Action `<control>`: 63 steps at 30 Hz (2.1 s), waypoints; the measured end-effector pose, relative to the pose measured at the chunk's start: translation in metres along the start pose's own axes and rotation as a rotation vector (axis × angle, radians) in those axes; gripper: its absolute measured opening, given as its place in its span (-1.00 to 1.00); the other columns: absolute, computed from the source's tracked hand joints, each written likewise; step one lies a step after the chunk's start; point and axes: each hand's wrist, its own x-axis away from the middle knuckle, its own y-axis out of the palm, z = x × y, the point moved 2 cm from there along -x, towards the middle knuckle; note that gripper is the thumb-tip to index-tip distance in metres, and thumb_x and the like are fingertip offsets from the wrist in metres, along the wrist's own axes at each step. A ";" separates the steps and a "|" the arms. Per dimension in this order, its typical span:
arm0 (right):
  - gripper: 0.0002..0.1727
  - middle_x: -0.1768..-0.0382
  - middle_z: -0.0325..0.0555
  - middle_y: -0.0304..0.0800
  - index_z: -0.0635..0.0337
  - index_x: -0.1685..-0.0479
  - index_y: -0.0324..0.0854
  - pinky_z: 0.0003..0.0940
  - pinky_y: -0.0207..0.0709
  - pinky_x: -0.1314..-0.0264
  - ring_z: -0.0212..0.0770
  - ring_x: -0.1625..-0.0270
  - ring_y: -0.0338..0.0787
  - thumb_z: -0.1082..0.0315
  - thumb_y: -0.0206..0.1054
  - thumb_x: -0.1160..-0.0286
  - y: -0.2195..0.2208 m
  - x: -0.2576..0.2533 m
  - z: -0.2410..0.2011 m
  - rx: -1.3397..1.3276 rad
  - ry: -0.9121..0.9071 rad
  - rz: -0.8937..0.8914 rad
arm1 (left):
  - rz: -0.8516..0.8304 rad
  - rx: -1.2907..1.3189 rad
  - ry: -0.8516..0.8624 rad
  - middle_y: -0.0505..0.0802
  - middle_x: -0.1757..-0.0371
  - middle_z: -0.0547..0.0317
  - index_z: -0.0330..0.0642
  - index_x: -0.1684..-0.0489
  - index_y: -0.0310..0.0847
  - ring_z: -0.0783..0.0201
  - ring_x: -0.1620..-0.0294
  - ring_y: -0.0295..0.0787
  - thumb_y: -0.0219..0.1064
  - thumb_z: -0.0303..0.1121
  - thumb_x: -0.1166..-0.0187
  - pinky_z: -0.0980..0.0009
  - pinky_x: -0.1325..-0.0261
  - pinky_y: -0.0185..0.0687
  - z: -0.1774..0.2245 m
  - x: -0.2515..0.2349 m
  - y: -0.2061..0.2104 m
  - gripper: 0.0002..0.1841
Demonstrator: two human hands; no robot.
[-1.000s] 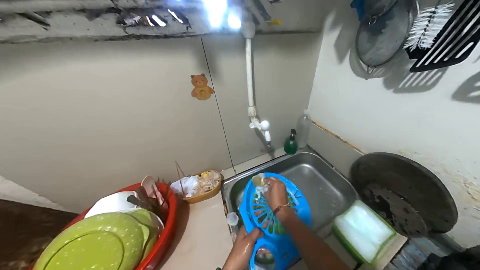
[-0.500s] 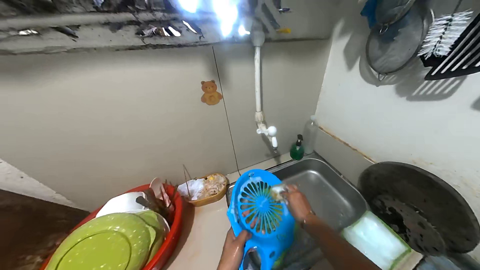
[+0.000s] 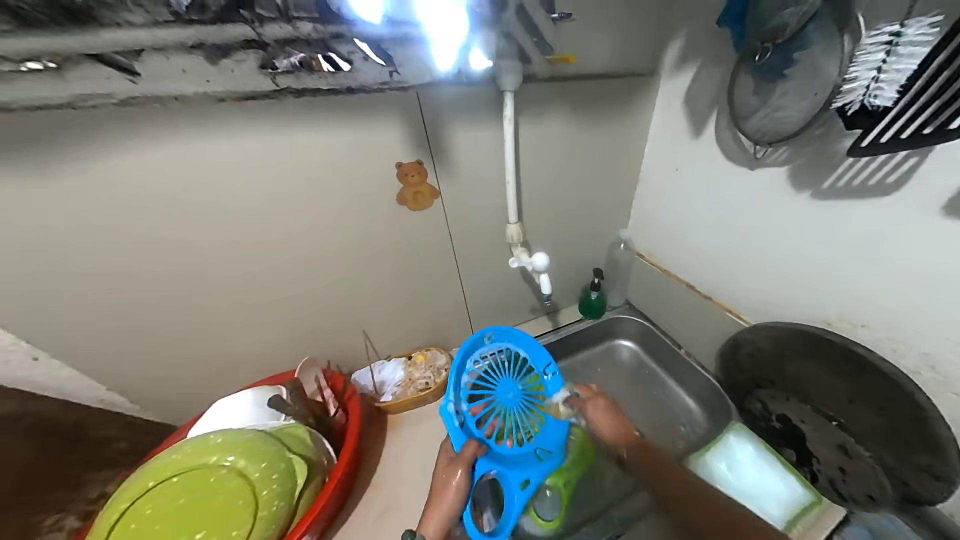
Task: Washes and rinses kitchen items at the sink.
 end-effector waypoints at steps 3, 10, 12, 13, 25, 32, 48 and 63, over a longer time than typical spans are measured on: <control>-0.64 -0.38 0.24 0.71 0.24 -0.31 0.75 0.06 0.48 -0.58 0.21 -0.49 0.66 0.38 0.31 -0.59 0.029 0.025 -0.044 -0.125 -0.022 0.117 | 0.058 0.074 -0.022 0.88 -0.14 -0.07 -0.39 -0.51 0.36 0.22 0.03 0.90 0.04 -0.55 -0.53 0.33 0.06 0.83 -0.006 -0.014 0.009 -0.50; -0.68 -0.29 0.30 0.74 0.36 -0.18 0.79 -0.02 0.56 -0.50 0.16 -0.35 0.75 0.46 0.27 -0.54 0.038 0.027 -0.113 -0.450 -0.060 0.221 | 0.095 0.256 -0.170 0.86 -0.04 -0.03 -0.24 -0.44 0.51 0.19 -0.01 0.84 -0.33 0.09 -0.90 0.21 -0.08 0.77 -0.035 -0.010 0.033 -0.34; -0.67 -0.30 0.30 0.73 0.30 -0.21 0.79 0.06 0.54 -0.50 0.23 -0.40 0.69 0.47 0.28 -0.53 0.044 0.032 -0.091 -0.321 -0.100 0.147 | 0.127 0.184 -0.178 0.87 -0.16 -0.10 -0.29 -0.62 0.30 0.13 -0.07 0.88 -0.14 -0.08 -0.93 0.20 -0.06 0.80 -0.033 -0.013 0.016 -0.48; -0.64 -0.35 0.29 0.70 0.27 -0.27 0.77 0.08 0.51 -0.53 0.23 -0.45 0.66 0.45 0.28 -0.54 0.042 0.032 -0.074 -0.227 -0.067 0.086 | 0.134 0.160 -0.188 0.89 -0.12 -0.11 -0.30 -0.62 0.27 0.12 0.01 0.91 -0.09 -0.12 -0.92 0.22 0.08 0.84 -0.030 -0.011 0.010 -0.50; -0.67 -0.16 0.25 0.81 0.24 -0.14 0.83 0.06 0.66 -0.37 0.21 -0.28 0.79 0.52 0.28 -0.47 0.052 0.000 -0.064 -0.246 -0.193 0.377 | 0.094 0.098 -0.240 0.83 -0.10 -0.15 -0.28 -0.65 0.26 0.09 0.03 0.88 -0.22 -0.01 -0.93 0.14 0.10 0.86 -0.019 0.012 0.014 -0.43; -0.40 -0.57 0.29 0.47 0.15 -0.69 0.43 -0.04 0.46 -0.62 0.17 -0.55 0.57 0.48 0.22 -0.60 0.020 -0.032 -0.100 -0.414 0.123 0.189 | -0.065 0.197 -0.338 0.86 -0.06 -0.06 -0.16 -0.52 0.45 0.10 -0.01 0.87 -0.46 0.24 -0.83 0.09 0.02 0.83 -0.027 0.018 0.030 -0.22; -0.58 0.25 -0.03 0.84 0.10 0.06 0.78 -0.10 0.77 0.29 0.00 0.21 0.88 0.11 0.61 -0.10 0.015 0.031 -0.101 0.172 -0.791 0.596 | 0.261 0.112 -0.328 0.72 -0.30 -0.26 -0.19 -0.78 0.05 -0.02 -0.17 0.77 0.27 -0.16 -0.73 0.04 -0.11 0.74 -0.010 -0.024 0.017 -0.31; -0.57 0.04 0.32 0.82 0.51 -0.31 0.54 0.24 0.68 -0.06 0.28 0.02 0.86 0.27 0.11 -0.77 -0.112 -0.037 -0.057 -0.319 0.010 1.076 | -0.189 -0.224 0.342 0.94 0.17 0.06 -0.44 -0.18 0.62 0.25 0.18 0.94 0.20 -0.42 -0.71 0.28 0.00 0.91 0.019 -0.012 0.030 -0.73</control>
